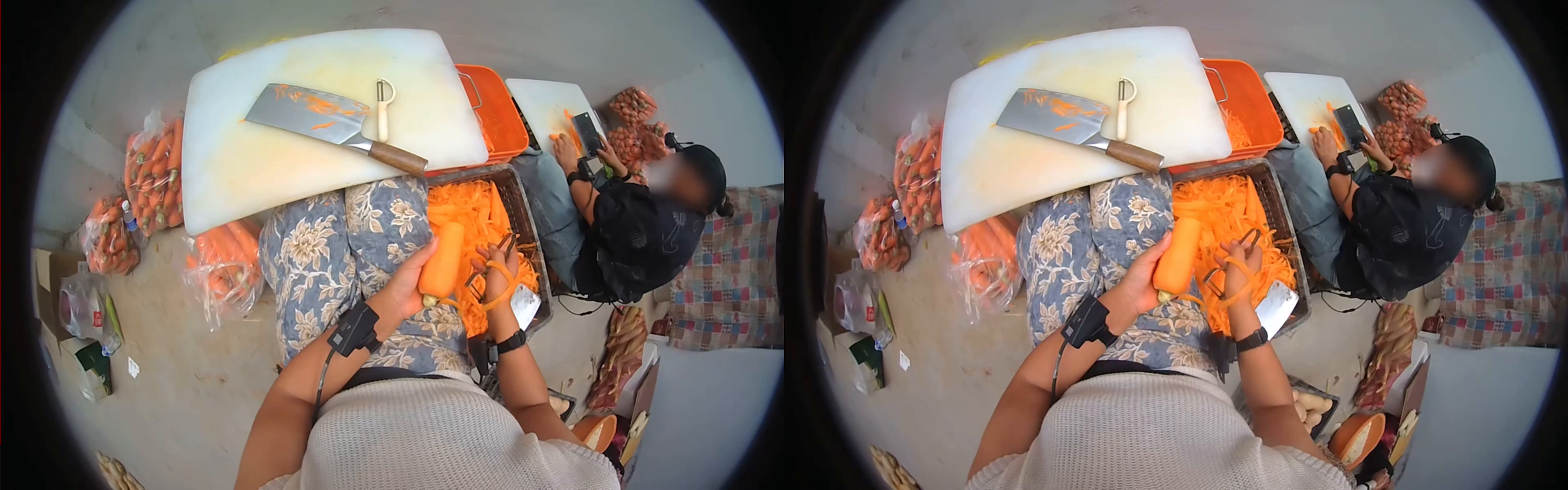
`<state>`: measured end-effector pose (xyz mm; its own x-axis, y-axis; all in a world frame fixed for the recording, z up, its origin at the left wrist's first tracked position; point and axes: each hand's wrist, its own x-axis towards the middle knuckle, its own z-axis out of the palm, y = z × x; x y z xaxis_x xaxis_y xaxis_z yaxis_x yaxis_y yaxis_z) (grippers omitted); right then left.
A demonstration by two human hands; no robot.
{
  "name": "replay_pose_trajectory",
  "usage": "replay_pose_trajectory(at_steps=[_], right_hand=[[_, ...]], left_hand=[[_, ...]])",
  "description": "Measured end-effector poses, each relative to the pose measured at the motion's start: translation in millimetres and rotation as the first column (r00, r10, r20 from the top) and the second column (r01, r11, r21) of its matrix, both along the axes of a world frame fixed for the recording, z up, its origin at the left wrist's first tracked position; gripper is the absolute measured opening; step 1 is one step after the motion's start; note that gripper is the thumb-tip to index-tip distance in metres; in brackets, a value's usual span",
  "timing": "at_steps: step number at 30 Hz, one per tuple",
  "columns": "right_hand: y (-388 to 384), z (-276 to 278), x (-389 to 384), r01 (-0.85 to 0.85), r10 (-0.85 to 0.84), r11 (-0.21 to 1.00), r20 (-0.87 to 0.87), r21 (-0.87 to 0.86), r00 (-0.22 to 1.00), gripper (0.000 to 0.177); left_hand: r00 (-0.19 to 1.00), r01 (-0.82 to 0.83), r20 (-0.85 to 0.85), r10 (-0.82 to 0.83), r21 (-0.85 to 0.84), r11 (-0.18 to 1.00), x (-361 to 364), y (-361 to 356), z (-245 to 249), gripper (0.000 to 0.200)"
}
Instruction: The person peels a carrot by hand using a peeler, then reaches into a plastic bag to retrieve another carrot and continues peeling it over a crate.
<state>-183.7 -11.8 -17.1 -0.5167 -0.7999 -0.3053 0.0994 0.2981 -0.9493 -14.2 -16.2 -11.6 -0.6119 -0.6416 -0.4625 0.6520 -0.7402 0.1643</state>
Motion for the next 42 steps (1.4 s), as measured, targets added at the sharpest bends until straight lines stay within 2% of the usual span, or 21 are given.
replay_pose_trajectory(at_steps=[1,2,4,5,6,8,9,11,12,14,15,17,20,24,26,30,36,39,42], right_hand=[[1,13,10,-0.063,0.059,0.991,-0.040,-0.119,0.997,0.029],[1,19,19,-0.064,0.059,0.990,-0.038,-0.124,0.998,0.029],[-1,33,39,-0.118,0.101,0.947,-0.073,-0.299,0.992,0.019],[1,59,54,-0.171,0.169,0.961,-0.031,-0.218,0.985,0.020],[-1,54,59,-0.175,0.173,0.960,-0.029,-0.220,0.984,0.020],[-3,38,66,-0.301,0.186,0.907,-0.361,-0.294,0.914,0.023],[-4,37,69,-0.304,0.189,0.906,-0.361,-0.293,0.913,0.023],[-7,37,73,-0.337,0.207,0.926,-0.519,-0.169,0.829,0.024],[-10,37,73,-0.341,0.213,0.926,-0.521,-0.164,0.827,0.024],[-14,37,71,-0.326,0.264,0.939,-0.377,-0.112,0.888,0.016],[-15,39,71,-0.325,0.265,0.940,-0.377,-0.103,0.887,0.016],[-20,41,69,-0.356,0.269,0.934,-0.585,-0.037,0.765,0.017],[-32,28,60,-0.323,0.252,0.946,-0.612,-0.006,0.750,0.019],[-53,13,43,-0.260,0.278,0.959,-0.540,0.110,0.795,0.023],[-59,9,43,-0.251,0.240,0.968,-0.299,0.003,0.923,0.023],[-65,14,45,-0.281,0.286,0.957,-0.395,0.071,0.873,0.023],[-72,2,42,-0.274,0.286,0.958,-0.286,0.082,0.914,0.028],[-75,-8,34,-0.227,0.234,0.972,-0.281,0.060,0.931,0.028],[-82,-8,19,-0.146,0.163,0.984,-0.189,0.101,0.968,0.025]], left_hand=[[0.999,-0.010,-0.032,0.011,0.006,1.000,0,0,-4,0.047],[0.998,-0.023,-0.064,0.023,0.012,1.000,-1,0,-8,0.047],[0.997,-0.023,-0.070,0.022,-0.014,1.000,-2,1,-11,0.047],[0.997,-0.022,-0.077,0.019,-0.032,0.999,-1,2,-11,0.047],[0.997,-0.026,-0.075,0.024,-0.035,0.999,-1,2,-7,0.047],[0.999,-0.033,-0.025,0.032,-0.034,0.999,-3,4,0,0.047],[1.000,0.007,0.016,-0.006,-0.089,0.996,-3,4,-2,0.048],[0.999,0.011,0.042,-0.006,-0.122,0.993,-6,2,-5,0.048],[0.998,0.018,0.069,-0.008,-0.153,0.988,-6,1,-5,0.048],[0.994,0.032,0.107,-0.016,-0.154,0.988,-7,0,-5,0.048],[0.989,0.052,0.147,-0.028,-0.160,0.986,-6,-1,-2,0.048],[0.987,0.071,0.153,-0.047,-0.151,0.986,-4,-2,5,0.048],[0.979,0.073,0.198,-0.038,-0.173,0.982,-6,-3,2,0.047],[0.955,0.096,0.294,-0.035,-0.194,0.976,-12,0,-12,0.048],[0.952,0.082,0.304,-0.023,-0.183,0.980,-12,-1,-10,0.048],[0.962,0.114,0.261,-0.082,-0.112,0.987,-4,-7,10,0.042],[0.972,0.123,0.209,-0.103,-0.086,0.989,-2,-8,8,0.040],[0.968,0.146,0.220,-0.120,-0.103,0.984,0,-6,10,0.039],[0.955,0.176,0.259,-0.144,-0.106,0.979,-2,-4,9,0.037]])
